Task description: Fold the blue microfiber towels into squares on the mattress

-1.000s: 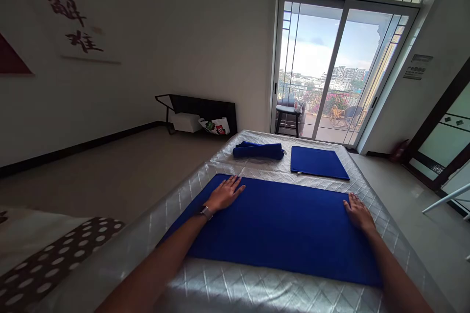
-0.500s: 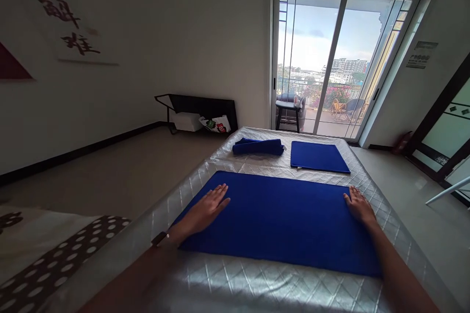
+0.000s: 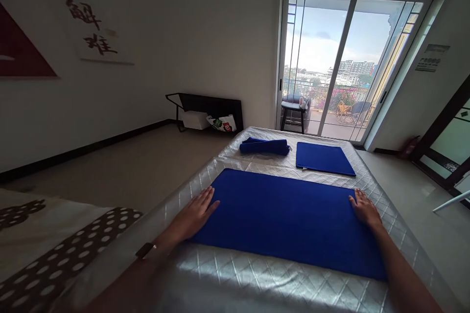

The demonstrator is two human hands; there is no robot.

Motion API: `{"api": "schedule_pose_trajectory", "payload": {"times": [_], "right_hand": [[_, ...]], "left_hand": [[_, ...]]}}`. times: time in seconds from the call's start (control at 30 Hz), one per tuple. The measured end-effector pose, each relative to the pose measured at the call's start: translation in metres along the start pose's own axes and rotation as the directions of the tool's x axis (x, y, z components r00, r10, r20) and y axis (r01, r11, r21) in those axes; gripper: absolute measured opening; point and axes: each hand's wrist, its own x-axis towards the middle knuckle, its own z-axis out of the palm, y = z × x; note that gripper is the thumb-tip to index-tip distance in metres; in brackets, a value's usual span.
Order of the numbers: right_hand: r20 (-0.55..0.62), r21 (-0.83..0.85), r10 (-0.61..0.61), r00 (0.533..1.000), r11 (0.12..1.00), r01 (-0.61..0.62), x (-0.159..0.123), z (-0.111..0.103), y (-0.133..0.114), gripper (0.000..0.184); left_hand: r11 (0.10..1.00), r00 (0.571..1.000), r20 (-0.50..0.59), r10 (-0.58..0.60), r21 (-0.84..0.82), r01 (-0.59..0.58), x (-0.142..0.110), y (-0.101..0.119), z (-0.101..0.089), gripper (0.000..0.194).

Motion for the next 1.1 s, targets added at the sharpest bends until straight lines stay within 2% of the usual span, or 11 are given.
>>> {"api": "schedule_pose_trajectory", "payload": {"times": [0.13, 0.23, 0.33, 0.5, 0.57, 0.73, 0.83, 0.9, 0.97, 1.03, 1.1], "right_hand": [[0.001, -0.015, 0.012, 1.0, 1.0, -0.012, -0.001, -0.003, -0.002, 0.066], [-0.002, -0.014, 0.016, 1.0, 1.0, -0.016, -0.003, -0.005, -0.003, 0.066], [-0.001, 0.006, 0.012, 1.0, 1.0, -0.012, -0.003, -0.005, -0.004, 0.066], [0.005, 0.033, 0.006, 1.0, 0.999, -0.006, -0.002, -0.003, -0.001, 0.067], [-0.001, 0.045, 0.0, 1.0, 0.999, 0.0, -0.001, -0.002, 0.0, 0.066], [0.003, 0.072, -0.002, 1.0, 0.997, 0.002, -0.003, -0.004, -0.002, 0.067], [0.003, 0.08, 0.012, 1.0, 0.997, -0.012, -0.006, -0.005, -0.005, 0.067], [0.003, 0.079, 0.02, 1.0, 0.997, -0.02, -0.007, -0.006, -0.006, 0.066], [0.002, 0.078, 0.021, 1.0, 0.997, -0.021, -0.007, -0.006, -0.006, 0.065], [0.003, 0.079, 0.018, 1.0, 0.997, -0.018, -0.008, -0.006, -0.007, 0.065], [0.006, 0.081, 0.019, 1.0, 0.997, -0.02, -0.009, -0.007, -0.007, 0.066]], "left_hand": [[0.985, 0.988, 0.044, 0.146, -0.094, -0.141, 0.016, 0.074, -0.005, 0.064], [0.971, 0.973, 0.111, 0.203, -0.149, -0.186, 0.022, 0.102, -0.007, 0.065], [0.98, 0.98, 0.126, 0.154, -0.149, -0.135, 0.018, 0.088, -0.005, 0.067], [0.998, 0.994, 0.107, 0.031, -0.064, -0.025, -0.001, 0.023, -0.005, 0.063], [0.999, 0.994, 0.114, 0.005, -0.037, -0.001, -0.007, 0.007, -0.008, 0.063], [0.988, 0.97, 0.193, -0.149, -0.017, 0.155, -0.008, -0.002, -0.013, 0.079], [0.947, 0.933, 0.164, -0.321, 0.045, 0.318, 0.0, 0.004, -0.017, 0.09], [0.926, 0.918, 0.125, -0.377, 0.076, 0.37, 0.009, 0.023, -0.025, 0.093], [0.954, 0.949, 0.108, -0.297, 0.062, 0.292, 0.019, 0.064, -0.037, 0.089], [0.997, 0.993, 0.099, -0.071, -0.015, 0.073, 0.027, 0.124, -0.051, 0.072], [0.974, 0.977, 0.081, 0.197, -0.128, -0.186, 0.031, 0.197, -0.064, 0.051]]}}
